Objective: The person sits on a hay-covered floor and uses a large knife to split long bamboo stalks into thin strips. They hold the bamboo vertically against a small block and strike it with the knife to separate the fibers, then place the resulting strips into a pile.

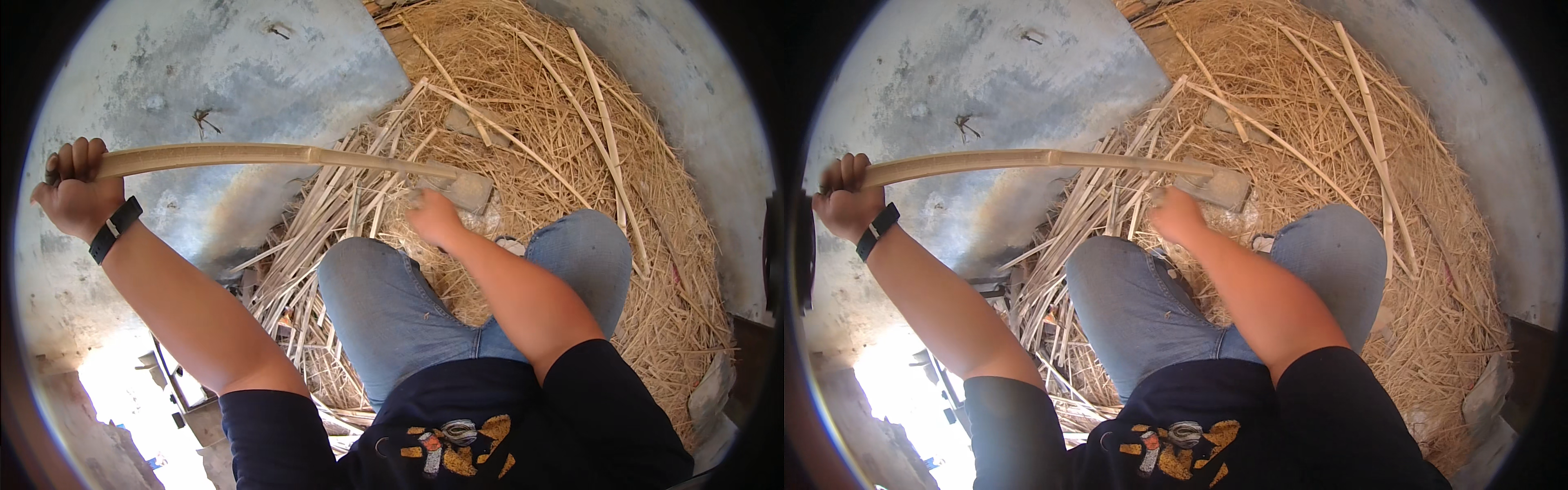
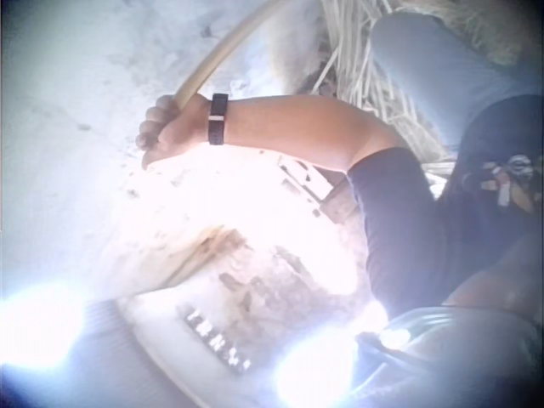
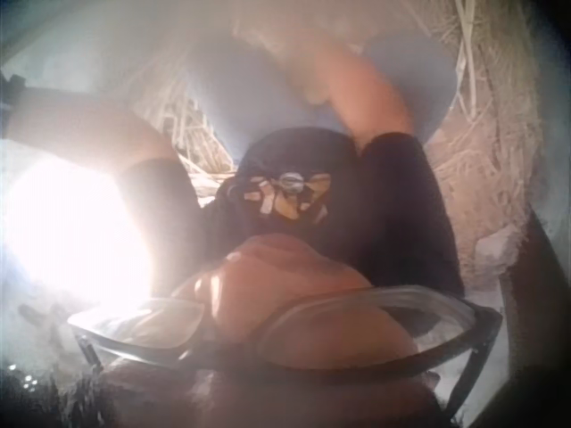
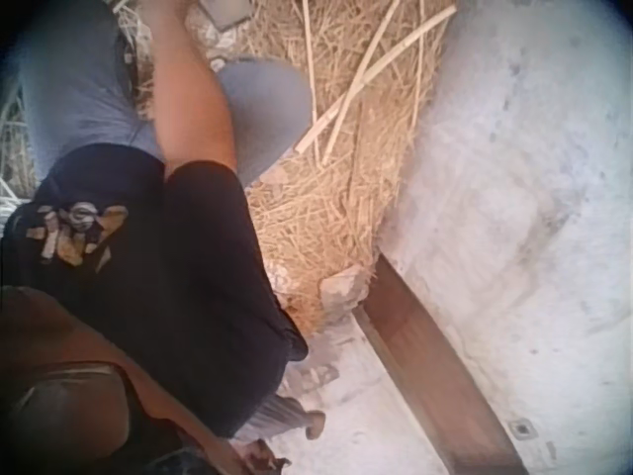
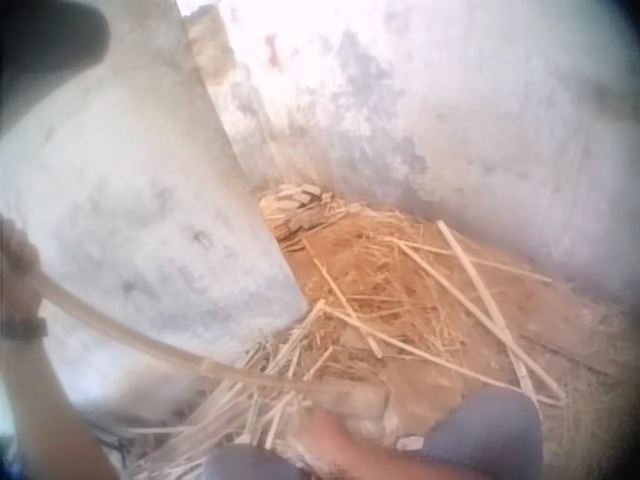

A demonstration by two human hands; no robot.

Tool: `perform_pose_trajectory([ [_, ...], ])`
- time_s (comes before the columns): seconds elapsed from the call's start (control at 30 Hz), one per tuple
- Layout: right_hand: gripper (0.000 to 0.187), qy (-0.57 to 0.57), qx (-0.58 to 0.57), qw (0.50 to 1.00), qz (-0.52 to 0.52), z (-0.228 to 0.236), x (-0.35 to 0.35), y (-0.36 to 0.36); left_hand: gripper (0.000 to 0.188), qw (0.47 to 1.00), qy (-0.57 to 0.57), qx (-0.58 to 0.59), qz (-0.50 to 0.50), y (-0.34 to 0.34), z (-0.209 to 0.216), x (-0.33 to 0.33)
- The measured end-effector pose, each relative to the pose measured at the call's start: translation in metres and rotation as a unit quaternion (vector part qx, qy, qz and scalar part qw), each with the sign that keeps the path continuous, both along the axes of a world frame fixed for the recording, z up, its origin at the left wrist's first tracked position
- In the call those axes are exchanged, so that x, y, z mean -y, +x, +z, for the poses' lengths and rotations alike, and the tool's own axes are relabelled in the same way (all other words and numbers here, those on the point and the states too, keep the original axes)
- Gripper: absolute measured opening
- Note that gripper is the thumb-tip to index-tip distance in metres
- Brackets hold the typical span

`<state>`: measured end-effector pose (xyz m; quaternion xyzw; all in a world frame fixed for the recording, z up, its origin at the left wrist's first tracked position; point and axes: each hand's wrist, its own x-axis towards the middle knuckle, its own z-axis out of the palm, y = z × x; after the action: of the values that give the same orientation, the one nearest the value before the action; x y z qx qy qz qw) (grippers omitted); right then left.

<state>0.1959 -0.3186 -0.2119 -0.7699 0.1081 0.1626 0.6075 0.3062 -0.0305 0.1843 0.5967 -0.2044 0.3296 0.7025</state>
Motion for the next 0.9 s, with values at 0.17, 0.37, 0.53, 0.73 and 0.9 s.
perform_pose_trajectory([
  [0.17, 0.04, -0.003, 0.116, 0.989, 0.09, 0.048, -0.017, -0.001, 0.052, 0.996, -0.01, 0.003, 0.085, 0.002, 0.002, -0.001],
  [0.37, 0.037, -0.065, 0.005, 0.998, 0.021, -0.022, -0.015, 0.003, 0.066, 0.94, -0.033, -0.02, 0.338, -0.016, -0.011, 0.072],
  [0.53, 0.034, -0.012, 0.123, 0.985, 0.125, 0.063, -0.02, 0.001, 0.068, 0.917, -0.048, -0.031, 0.394, -0.016, -0.017, 0.064],
  [0.73, 0.052, 0.026, 0.017, 0.998, 0.059, 0.01, -0.02, -0.003, 0.062, 0.92, -0.026, -0.043, 0.389, -0.021, -0.013, 0.088],
  [0.9, 0.039, 0.023, -0.071, 0.997, 0.011, 0.001, -0.004, 0.008, 0.057, 0.935, -0.046, -0.014, 0.352, -0.015, -0.011, 0.069],
])
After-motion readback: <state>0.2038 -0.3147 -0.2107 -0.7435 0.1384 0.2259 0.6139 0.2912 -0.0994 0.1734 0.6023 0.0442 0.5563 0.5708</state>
